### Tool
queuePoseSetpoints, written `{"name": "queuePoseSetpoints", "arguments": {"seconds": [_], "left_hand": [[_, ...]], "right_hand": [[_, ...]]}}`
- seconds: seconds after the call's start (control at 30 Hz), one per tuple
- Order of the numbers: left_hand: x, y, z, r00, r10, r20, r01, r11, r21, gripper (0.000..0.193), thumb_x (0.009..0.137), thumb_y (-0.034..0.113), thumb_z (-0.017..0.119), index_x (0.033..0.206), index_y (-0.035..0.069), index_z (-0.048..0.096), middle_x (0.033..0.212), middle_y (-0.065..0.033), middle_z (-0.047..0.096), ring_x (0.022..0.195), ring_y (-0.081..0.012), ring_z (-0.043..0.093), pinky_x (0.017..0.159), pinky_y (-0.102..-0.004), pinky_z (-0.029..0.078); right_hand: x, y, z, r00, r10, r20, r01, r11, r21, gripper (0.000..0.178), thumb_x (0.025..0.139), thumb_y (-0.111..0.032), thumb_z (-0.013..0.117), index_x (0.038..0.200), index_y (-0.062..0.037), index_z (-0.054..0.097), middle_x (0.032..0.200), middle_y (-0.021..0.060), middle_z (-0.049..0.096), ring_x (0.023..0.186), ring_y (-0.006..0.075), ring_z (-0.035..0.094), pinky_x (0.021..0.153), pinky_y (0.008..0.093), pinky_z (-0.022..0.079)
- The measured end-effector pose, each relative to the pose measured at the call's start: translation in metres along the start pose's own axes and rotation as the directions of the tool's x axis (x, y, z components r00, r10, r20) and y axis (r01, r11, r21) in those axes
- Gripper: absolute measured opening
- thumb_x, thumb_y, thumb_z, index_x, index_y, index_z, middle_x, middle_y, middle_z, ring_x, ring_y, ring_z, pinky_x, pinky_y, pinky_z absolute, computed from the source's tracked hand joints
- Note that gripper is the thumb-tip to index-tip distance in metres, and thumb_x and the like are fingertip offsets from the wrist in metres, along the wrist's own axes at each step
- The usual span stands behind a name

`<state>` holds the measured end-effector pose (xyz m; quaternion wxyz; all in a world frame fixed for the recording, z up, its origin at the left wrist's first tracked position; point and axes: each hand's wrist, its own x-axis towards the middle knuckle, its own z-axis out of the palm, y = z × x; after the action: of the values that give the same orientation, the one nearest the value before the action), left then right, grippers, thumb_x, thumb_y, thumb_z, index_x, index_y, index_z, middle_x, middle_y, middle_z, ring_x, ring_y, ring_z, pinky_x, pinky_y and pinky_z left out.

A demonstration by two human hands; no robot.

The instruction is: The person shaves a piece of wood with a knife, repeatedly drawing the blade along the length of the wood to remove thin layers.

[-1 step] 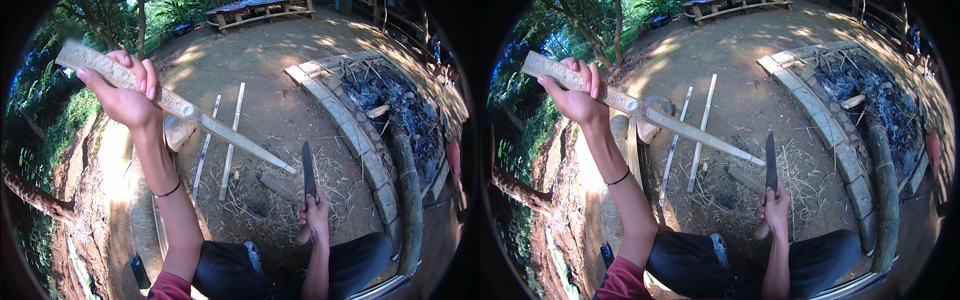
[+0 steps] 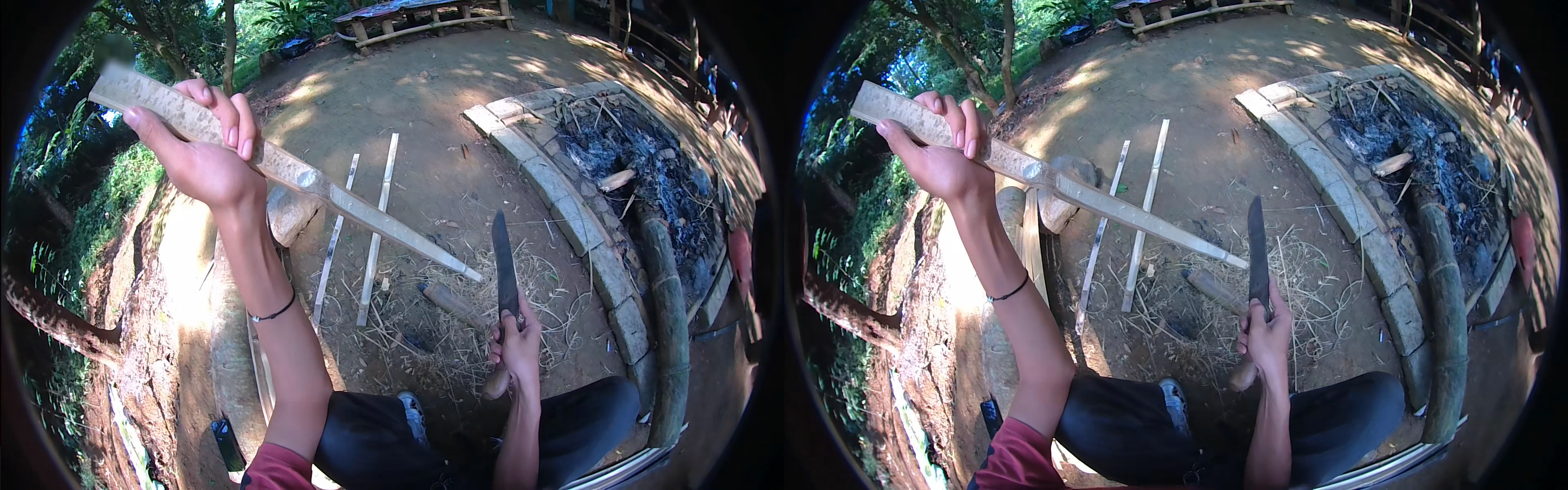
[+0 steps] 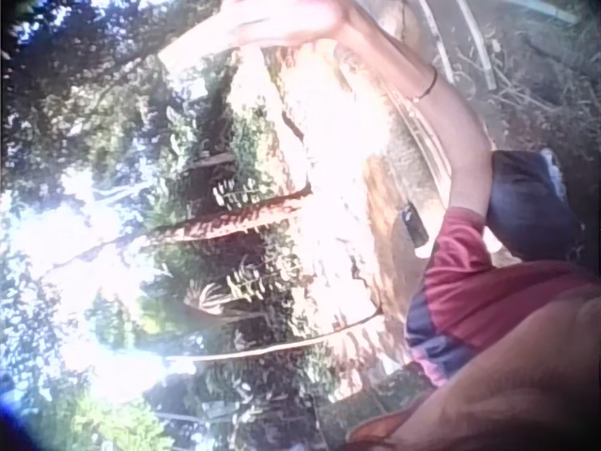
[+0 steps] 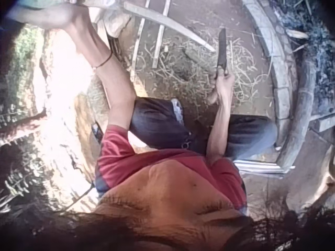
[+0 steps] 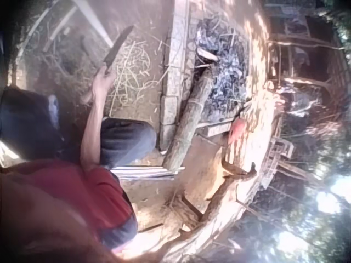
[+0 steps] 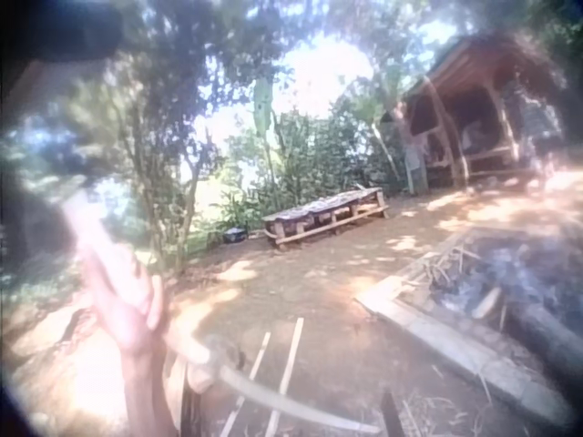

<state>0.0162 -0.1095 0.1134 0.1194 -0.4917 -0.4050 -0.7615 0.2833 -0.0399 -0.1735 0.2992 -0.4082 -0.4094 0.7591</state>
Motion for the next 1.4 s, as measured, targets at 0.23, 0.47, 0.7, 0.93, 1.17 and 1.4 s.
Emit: {"name": "queuePoseSetpoints", "arguments": {"seconds": [0.23, 0.47, 0.7, 0.93, 1.17, 1.4], "left_hand": [[0.001, -0.001, 0.027, 0.972, 0.057, -0.228, -0.039, 0.996, 0.081, 0.061, 0.101, 0.063, 0.026, 0.082, 0.008, 0.041, 0.053, -0.0001, 0.029, 0.044, -0.0119, 0.026, 0.043, -0.0250, 0.019], [-0.001, -0.001, 0.031, 0.977, 0.086, -0.196, -0.073, 0.995, 0.075, 0.065, 0.102, 0.062, 0.027, 0.083, 0.002, 0.042, 0.070, -0.0055, 0.043, 0.043, -0.0111, 0.032, 0.037, -0.0254, 0.024], [-0.012, 0.010, 0.054, 0.952, 0.111, -0.284, -0.031, 0.962, 0.271, 0.059, 0.105, 0.051, 0.019, 0.089, 0.002, 0.046, 0.059, -0.0012, 0.031, 0.047, -0.0115, 0.028, 0.046, -0.0255, 0.024], [0.006, 0.013, 0.100, 0.957, 0.104, -0.270, -0.076, 0.991, 0.112, 0.058, 0.106, 0.052, 0.030, 0.089, -0.002, 0.043, 0.078, -0.0070, 0.045, 0.054, -0.0085, 0.031, 0.044, -0.0234, 0.029], [-0.017, -0.028, 0.116, 0.978, 0.149, -0.144, -0.142, 0.988, 0.056, 0.060, 0.104, 0.056, 0.025, 0.087, 0.002, 0.044, 0.071, -0.0017, 0.040, 0.049, -0.0057, 0.032, 0.039, -0.0202, 0.027], [-0.008, 0.007, 0.124, 0.999, 0.034, 0.027, -0.032, 0.998, -0.050, 0.060, 0.103, 0.057, 0.022, 0.082, 0.004, 0.041, 0.072, -0.0066, 0.045, 0.044, -0.0078, 0.037, 0.038, -0.0221, 0.029]], "right_hand": [[-0.058, -0.090, 0.084, 0.773, -0.548, 0.320, 0.626, 0.741, -0.243, 0.062, 0.093, 0.003, 0.048, 0.152, -0.0029, 0.032, 0.066, 0.0109, 0.057, 0.049, 0.0110, 0.053, 0.048, 0.0276, 0.039], [-0.075, -0.125, 0.128, 0.572, -0.677, 0.464, 0.813, 0.543, -0.209, 0.059, 0.092, 0.003, 0.051, 0.149, -0.0014, 0.036, 0.128, 0.0284, 0.059, 0.071, 0.0262, 0.071, 0.058, 0.0344, 0.051], [-0.076, -0.123, 0.134, 0.546, -0.632, 0.551, 0.831, 0.492, -0.260, 0.068, 0.089, 0.005, 0.052, 0.151, 0.0048, 0.025, 0.090, 0.0256, 0.066, 0.054, 0.0312, 0.062, 0.053, 0.0389, 0.046], [-0.076, -0.170, 0.115, 0.614, -0.567, 0.549, 0.769, 0.586, -0.255, 0.074, 0.090, 0.000, 0.050, 0.155, -0.0002, 0.015, 0.063, 0.0247, 0.057, 0.057, 0.0413, 0.058, 0.057, 0.0497, 0.045], [-0.061, -0.174, 0.102, 0.620, -0.660, 0.425, 0.784, 0.522, -0.335, 0.065, 0.092, 0.001, 0.050, 0.152, -0.0024, 0.028, 0.056, 0.0216, 0.055, 0.044, 0.0315, 0.058, 0.048, 0.0408, 0.044], [-0.038, -0.155, 0.087, 0.685, -0.605, 0.405, 0.728, 0.569, -0.382, 0.064, 0.090, 0.002, 0.051, 0.151, 0.0008, 0.029, 0.059, 0.0257, 0.058, 0.052, 0.0406, 0.061, 0.054, 0.0474, 0.047]]}}
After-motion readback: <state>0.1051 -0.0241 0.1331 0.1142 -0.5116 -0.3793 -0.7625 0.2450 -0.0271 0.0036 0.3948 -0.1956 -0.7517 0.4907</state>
